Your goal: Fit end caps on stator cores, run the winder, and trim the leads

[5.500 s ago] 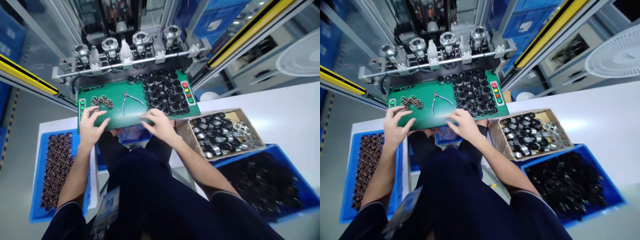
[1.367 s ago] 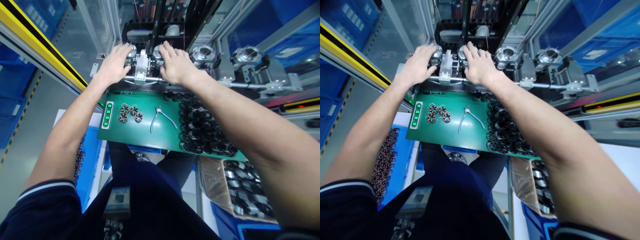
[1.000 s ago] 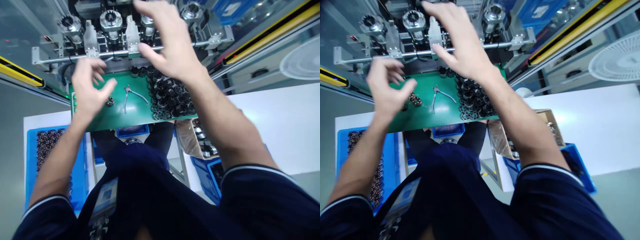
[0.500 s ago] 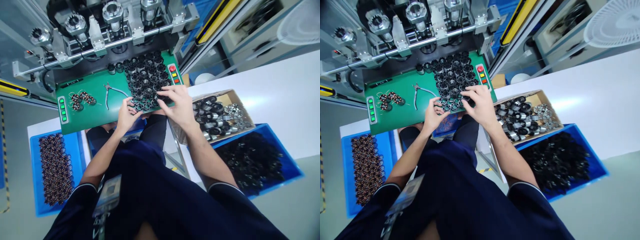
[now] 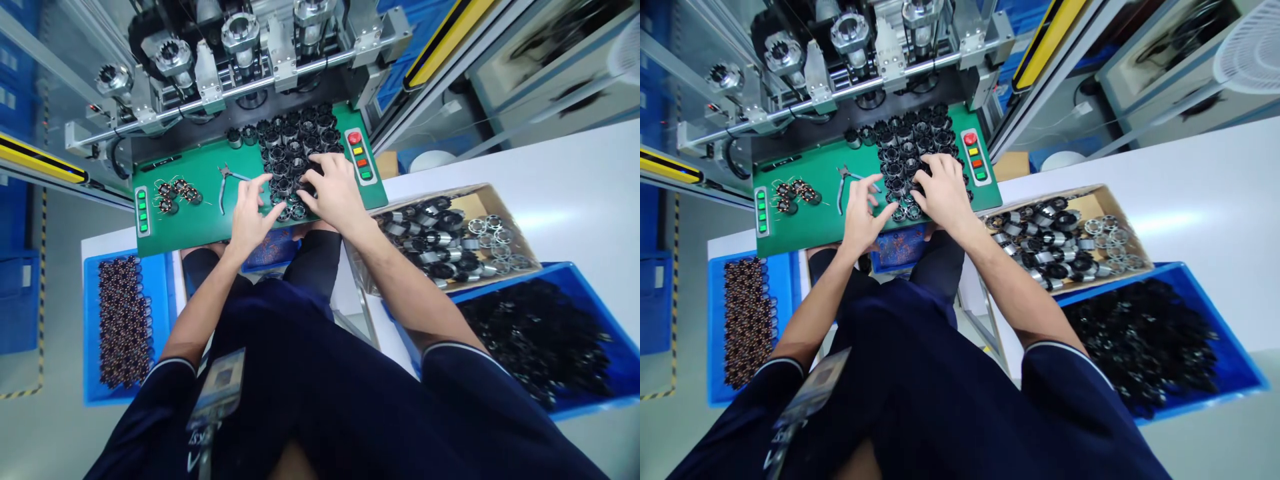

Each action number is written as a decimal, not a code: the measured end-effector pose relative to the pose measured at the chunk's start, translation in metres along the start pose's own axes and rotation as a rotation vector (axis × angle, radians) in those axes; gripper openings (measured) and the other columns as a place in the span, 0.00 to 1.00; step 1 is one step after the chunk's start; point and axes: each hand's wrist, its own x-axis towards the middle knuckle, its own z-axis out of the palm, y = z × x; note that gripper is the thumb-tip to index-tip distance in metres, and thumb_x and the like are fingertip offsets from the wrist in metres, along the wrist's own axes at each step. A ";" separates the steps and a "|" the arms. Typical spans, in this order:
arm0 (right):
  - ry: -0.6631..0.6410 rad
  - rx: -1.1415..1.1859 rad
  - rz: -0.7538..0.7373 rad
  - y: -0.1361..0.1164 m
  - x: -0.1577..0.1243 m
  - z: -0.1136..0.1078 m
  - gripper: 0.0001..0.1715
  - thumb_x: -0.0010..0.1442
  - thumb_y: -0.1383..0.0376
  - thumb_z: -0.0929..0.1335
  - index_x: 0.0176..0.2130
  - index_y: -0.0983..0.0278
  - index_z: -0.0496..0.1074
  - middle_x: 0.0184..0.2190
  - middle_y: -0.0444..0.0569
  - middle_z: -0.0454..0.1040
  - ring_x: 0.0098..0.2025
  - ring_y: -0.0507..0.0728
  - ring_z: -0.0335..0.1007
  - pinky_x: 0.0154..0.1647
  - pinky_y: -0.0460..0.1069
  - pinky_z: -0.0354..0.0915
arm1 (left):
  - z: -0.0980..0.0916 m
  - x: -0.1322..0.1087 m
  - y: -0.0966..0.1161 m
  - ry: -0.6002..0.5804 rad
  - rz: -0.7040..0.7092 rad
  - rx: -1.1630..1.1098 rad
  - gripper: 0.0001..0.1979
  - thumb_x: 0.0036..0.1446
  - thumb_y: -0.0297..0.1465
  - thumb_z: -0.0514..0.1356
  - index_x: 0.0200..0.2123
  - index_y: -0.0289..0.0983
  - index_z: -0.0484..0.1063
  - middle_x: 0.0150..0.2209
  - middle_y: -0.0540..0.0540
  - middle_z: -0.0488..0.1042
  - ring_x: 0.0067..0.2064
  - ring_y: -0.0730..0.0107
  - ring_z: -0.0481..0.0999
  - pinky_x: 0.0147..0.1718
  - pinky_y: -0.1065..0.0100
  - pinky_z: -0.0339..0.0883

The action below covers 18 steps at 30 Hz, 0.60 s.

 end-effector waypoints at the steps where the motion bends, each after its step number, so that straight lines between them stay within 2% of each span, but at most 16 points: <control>1: 0.005 -0.005 -0.020 0.001 0.002 0.001 0.09 0.79 0.57 0.79 0.56 0.53 0.83 0.80 0.60 0.79 0.84 0.86 0.69 0.88 0.94 0.62 | -0.002 0.007 0.002 -0.017 0.065 0.064 0.29 0.76 0.39 0.82 0.75 0.48 0.83 0.65 0.37 0.78 0.59 0.47 0.84 0.70 0.44 0.83; 3: 0.023 -0.014 -0.052 0.001 0.005 -0.002 0.08 0.79 0.57 0.78 0.56 0.52 0.82 0.80 0.58 0.80 0.84 0.85 0.70 0.88 0.93 0.64 | 0.000 0.021 0.003 -0.069 0.126 0.172 0.18 0.79 0.40 0.78 0.67 0.47 0.88 0.65 0.34 0.78 0.67 0.37 0.80 0.73 0.37 0.80; 6: 0.079 0.002 -0.045 -0.008 0.002 -0.019 0.08 0.81 0.55 0.77 0.57 0.51 0.83 0.81 0.57 0.80 0.84 0.85 0.71 0.88 0.92 0.66 | 0.007 0.038 0.002 -0.099 0.148 0.244 0.12 0.77 0.43 0.78 0.56 0.45 0.90 0.61 0.32 0.80 0.66 0.34 0.78 0.70 0.35 0.82; 9: 0.178 0.074 0.012 -0.026 -0.017 -0.049 0.09 0.83 0.53 0.76 0.57 0.51 0.85 0.79 0.59 0.82 0.83 0.85 0.74 0.87 0.89 0.68 | 0.003 0.042 0.002 -0.040 0.143 0.174 0.15 0.76 0.49 0.80 0.48 0.45 0.90 0.58 0.34 0.83 0.64 0.36 0.80 0.69 0.38 0.83; 12: 0.213 0.195 0.061 -0.047 -0.052 -0.070 0.07 0.81 0.53 0.78 0.55 0.50 0.85 0.71 0.57 0.88 0.76 0.81 0.84 0.82 0.83 0.77 | -0.012 0.027 0.003 0.029 0.005 -0.069 0.20 0.78 0.54 0.77 0.50 0.45 0.86 0.57 0.39 0.85 0.60 0.45 0.85 0.59 0.50 0.86; 15: 0.050 0.400 0.082 -0.066 -0.086 -0.064 0.07 0.81 0.53 0.80 0.52 0.50 0.84 0.63 0.54 0.93 0.67 0.76 0.91 0.73 0.76 0.86 | -0.022 0.005 -0.001 -0.026 -0.179 -0.298 0.23 0.78 0.58 0.76 0.50 0.45 0.80 0.47 0.45 0.85 0.48 0.57 0.87 0.49 0.60 0.84; 18: -0.124 0.527 0.071 -0.074 -0.103 -0.035 0.09 0.82 0.53 0.79 0.50 0.52 0.82 0.64 0.56 0.93 0.64 0.73 0.94 0.69 0.71 0.89 | -0.017 -0.010 -0.007 -0.078 -0.239 -0.351 0.25 0.77 0.59 0.75 0.48 0.45 0.76 0.42 0.47 0.83 0.42 0.61 0.85 0.47 0.62 0.82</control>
